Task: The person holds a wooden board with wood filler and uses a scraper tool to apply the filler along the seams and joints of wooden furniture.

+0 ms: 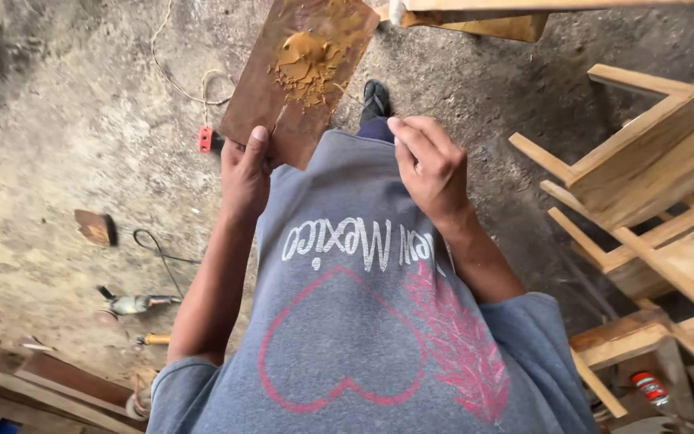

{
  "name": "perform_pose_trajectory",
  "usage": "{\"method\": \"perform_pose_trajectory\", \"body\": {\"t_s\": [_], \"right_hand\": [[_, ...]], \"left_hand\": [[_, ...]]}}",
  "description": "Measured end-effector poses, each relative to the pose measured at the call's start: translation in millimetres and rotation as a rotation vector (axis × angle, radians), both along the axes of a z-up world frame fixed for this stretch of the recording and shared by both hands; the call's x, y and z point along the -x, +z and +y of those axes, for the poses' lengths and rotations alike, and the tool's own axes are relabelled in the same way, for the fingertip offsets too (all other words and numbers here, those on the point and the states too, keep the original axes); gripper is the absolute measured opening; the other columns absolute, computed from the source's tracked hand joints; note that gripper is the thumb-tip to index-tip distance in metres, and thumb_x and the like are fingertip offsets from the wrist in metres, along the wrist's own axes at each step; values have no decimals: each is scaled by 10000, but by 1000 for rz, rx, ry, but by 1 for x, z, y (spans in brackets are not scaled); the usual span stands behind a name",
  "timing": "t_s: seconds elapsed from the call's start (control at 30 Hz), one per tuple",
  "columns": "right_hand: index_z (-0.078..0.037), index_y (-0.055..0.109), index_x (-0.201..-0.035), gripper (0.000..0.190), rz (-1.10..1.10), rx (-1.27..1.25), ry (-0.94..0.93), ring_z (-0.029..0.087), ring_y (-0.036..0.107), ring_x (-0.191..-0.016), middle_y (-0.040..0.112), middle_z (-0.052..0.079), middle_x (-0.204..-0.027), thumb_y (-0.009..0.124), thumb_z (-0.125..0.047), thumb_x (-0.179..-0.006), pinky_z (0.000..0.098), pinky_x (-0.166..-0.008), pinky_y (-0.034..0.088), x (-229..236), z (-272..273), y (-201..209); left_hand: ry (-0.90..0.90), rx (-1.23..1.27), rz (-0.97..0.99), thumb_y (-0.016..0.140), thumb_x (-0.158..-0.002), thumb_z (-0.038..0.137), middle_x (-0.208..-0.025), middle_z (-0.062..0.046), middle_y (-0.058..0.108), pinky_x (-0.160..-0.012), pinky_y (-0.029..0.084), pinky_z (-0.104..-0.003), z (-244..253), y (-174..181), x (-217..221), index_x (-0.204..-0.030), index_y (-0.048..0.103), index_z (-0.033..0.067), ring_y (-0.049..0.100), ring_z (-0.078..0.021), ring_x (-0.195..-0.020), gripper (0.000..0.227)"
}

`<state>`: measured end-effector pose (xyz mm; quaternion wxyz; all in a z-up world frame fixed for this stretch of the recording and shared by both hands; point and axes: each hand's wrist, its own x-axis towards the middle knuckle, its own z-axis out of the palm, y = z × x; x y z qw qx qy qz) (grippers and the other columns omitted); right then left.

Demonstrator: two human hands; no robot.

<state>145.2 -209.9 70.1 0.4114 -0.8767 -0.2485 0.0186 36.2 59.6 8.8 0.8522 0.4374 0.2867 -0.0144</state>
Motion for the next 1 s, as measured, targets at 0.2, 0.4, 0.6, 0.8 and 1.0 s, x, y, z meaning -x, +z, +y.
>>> {"method": "perform_pose_trajectory", "body": {"t_s": [0.2, 0.4, 0.6, 0.8, 1.0], "right_hand": [[8, 718, -1203, 272, -99, 85, -42, 258, 740, -889, 698, 118, -1087, 751, 82, -943, 338, -729, 608, -11, 63, 10], [15, 722, -1202, 269, -159, 146, -100, 255, 745, -888, 696, 114, -1099, 755, 80, -943, 339, -730, 616, -18, 104, 17], [39, 709, -1216, 271, -46, 89, -137, 242, 760, -906, 716, 118, -1079, 735, 98, -952, 312, -729, 629, -7, 126, 6], [4, 723, -1201, 240, 40, -55, -123, 299, 750, -1032, 725, 163, -1125, 730, 64, -969, 311, -802, 644, 0, 132, -5], [-3, 661, -1145, 162, 25, -129, -353, 279, 711, -983, 698, 153, -1080, 690, 31, -989, 338, -857, 578, 35, 81, -28]], "left_hand": [[-59, 21, -60, 646, -1063, 286, -1384, -97, 615, -1051, 580, -361, 42, 18, -22, -1488, 434, -2, 658, -180, -1234, 555], [-181, 23, -27, 675, -1067, 350, -1106, -21, 645, -762, 499, -267, 90, 17, -37, -1394, 524, 0, 590, -96, -892, 502], [-305, 9, -11, 689, -1050, 379, -1113, -30, 649, -752, 494, -265, 118, 12, -48, -1377, 522, 5, 593, -100, -894, 524], [-383, -6, 20, 667, -1032, 351, -1177, -46, 665, -859, 601, -309, 122, 24, -65, -1393, 504, 17, 671, -127, -1002, 518], [-301, 20, 66, 645, -1136, 192, -1213, -84, 651, -750, 534, -303, 152, -1, -59, -1459, 499, -9, 635, -161, -976, 408]]}}
